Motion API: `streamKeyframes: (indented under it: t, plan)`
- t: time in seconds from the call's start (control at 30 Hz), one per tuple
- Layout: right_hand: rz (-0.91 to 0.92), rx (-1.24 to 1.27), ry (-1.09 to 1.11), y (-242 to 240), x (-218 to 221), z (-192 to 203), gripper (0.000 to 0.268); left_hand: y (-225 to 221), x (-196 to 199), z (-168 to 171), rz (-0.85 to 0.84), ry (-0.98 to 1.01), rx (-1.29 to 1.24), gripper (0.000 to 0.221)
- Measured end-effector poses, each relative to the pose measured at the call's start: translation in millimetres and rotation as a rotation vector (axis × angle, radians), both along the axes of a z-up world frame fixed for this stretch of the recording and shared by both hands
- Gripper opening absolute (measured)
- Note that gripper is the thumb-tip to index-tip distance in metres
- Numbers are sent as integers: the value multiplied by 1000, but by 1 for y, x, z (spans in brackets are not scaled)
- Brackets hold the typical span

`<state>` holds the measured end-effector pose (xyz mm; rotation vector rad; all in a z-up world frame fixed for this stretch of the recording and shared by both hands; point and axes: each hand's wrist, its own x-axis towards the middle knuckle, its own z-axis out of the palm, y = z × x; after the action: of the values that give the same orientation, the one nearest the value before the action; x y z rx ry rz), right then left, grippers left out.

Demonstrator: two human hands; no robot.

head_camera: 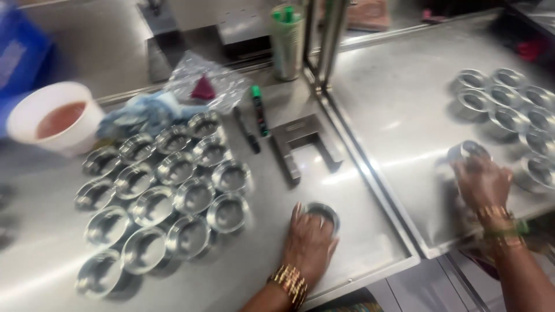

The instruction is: The worker marks metal ring components with a marker and then tests them against a quality control gauge.

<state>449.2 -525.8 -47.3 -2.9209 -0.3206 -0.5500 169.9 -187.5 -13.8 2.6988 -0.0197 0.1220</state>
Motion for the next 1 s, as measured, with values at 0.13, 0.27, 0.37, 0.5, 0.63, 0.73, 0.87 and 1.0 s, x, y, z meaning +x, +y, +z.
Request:
streamKeyframes:
  t: [0.13,0.27,0.37,0.5,0.63,0.73,0.87,1.0]
  plan:
    - [543,383,231,97,-117,62,18,33,-80,12,-29,195,-46,32]
    - [812,390,317,167,-155,47,14,75,-148,6,49,265,6,36]
    - [862,223,307,202,-160,35,10,104,-198,-16,275,256,54,37]
    - [751,108,316,232,-155,33,14,153,-264,-76,562,-42,205,43]
    - [680,86,330,255,-140,22,19,175,-303,-95,956,-437,273,44]
    - [722,112,272,269,-133,27,20,183,-289,-33,1075,-346,544,78]
    - [713,106,238,282,-117,17,17,229,-308,-76,1099,-292,556,97]
    - [779,142,238,281,-114,14,22,305,-312,-175,858,-632,204,91]
